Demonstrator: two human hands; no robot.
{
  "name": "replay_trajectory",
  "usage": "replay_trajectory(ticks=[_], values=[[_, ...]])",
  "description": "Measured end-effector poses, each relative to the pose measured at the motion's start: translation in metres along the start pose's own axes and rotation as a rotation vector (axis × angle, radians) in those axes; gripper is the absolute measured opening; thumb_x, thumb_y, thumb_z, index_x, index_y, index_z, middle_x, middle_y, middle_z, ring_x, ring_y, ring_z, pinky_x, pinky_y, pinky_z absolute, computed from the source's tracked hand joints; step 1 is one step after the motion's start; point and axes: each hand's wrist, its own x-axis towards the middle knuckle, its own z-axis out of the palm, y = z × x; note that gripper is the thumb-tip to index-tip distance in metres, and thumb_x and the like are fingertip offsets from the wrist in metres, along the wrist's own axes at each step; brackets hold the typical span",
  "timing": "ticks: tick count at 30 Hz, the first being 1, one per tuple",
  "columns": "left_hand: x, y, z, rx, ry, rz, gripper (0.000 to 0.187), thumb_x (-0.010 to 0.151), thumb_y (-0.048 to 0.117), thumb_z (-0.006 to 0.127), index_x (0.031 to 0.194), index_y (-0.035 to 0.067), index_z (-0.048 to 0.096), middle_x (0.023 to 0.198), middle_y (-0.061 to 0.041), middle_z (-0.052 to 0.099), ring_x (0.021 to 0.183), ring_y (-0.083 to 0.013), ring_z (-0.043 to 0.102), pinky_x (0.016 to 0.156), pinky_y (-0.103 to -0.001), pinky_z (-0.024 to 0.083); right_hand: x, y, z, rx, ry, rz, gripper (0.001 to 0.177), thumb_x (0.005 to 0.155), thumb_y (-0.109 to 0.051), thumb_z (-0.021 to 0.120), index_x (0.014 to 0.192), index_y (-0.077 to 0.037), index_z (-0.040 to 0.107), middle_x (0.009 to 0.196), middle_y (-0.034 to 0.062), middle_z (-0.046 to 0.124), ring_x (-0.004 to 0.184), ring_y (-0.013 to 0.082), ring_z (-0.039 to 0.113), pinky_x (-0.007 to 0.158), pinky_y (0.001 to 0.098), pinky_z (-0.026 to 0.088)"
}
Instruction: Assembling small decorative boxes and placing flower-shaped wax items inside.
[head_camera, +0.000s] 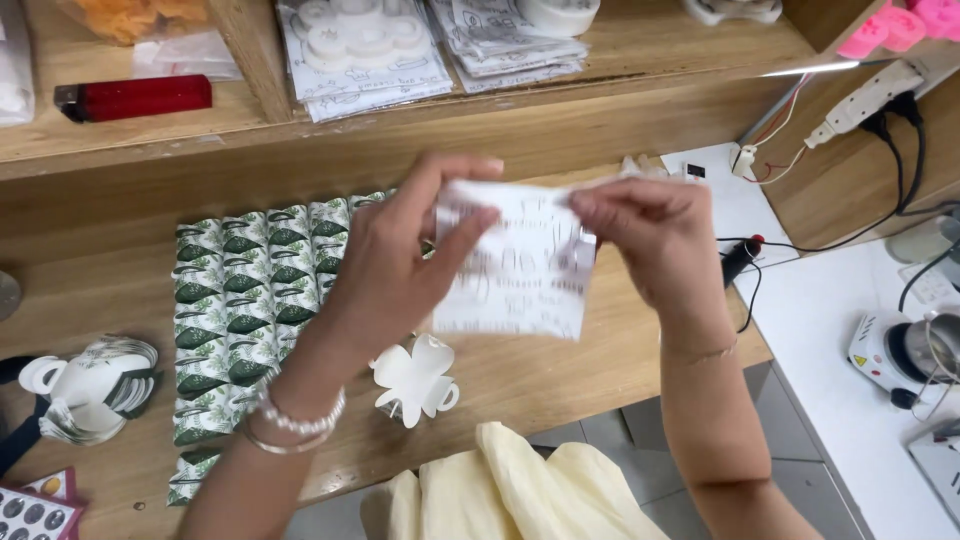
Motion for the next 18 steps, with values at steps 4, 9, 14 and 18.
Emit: replay_trajectory(ticks=[4,9,14,18], values=[[0.087,0.012,-0.025,0.081,0.086,-0.061,0.013,0.103,0.013,0.058,0.113,0.006,0.054,0.1,-0.008,0.072,0.08,-0.0122,0.077,0.055,-0.025,0.057,0.084,-0.037,-0.018,0.126,-0.144,-0.138,0.016,0.107,-0.013,0.069,0.108,0.001,0.076,0.085,0.0126,0.074,0.068,0.0161,0.073,0.059,0.0298,0.062],[0.149,-0.038,-0.035,0.636,0.272,0.362,0.006,0.108,-0.005,0.063,0.104,-0.005,0.06,0.088,-0.021,0.066,0.082,-0.0363,0.066,0.075,-0.046,0.052,0.174,-0.019,-0.055,-0.563,-0.08,-0.457,0.02,0.106,-0.007,0.073,0.125,-0.002,0.073,0.104,0.0113,0.074,0.088,0.017,0.071,0.074,0.0294,0.059],[0.151,-0.019,-0.01,0.502,0.236,0.499,0.011,0.1,-0.014,0.058,0.108,-0.006,0.057,0.101,-0.018,0.066,0.095,-0.0313,0.07,0.082,-0.042,0.055,0.199,-0.009,-0.059,-0.944,-0.363,-0.461,0.033,0.089,-0.015,0.083,0.117,-0.001,0.073,0.096,0.0165,0.072,0.082,0.0254,0.068,0.074,0.0389,0.054],[0.184,-0.074,-0.005,0.417,0.333,0.388,0.013,0.1,-0.011,0.064,0.107,-0.001,0.063,0.102,-0.014,0.075,0.099,-0.0281,0.076,0.085,-0.039,0.059,0.214,0.007,-0.067,-0.993,-0.412,-0.602,0.032,0.084,-0.009,0.083,0.114,0.0,0.074,0.098,0.0203,0.07,0.088,0.0318,0.065,0.077,0.0423,0.052]])
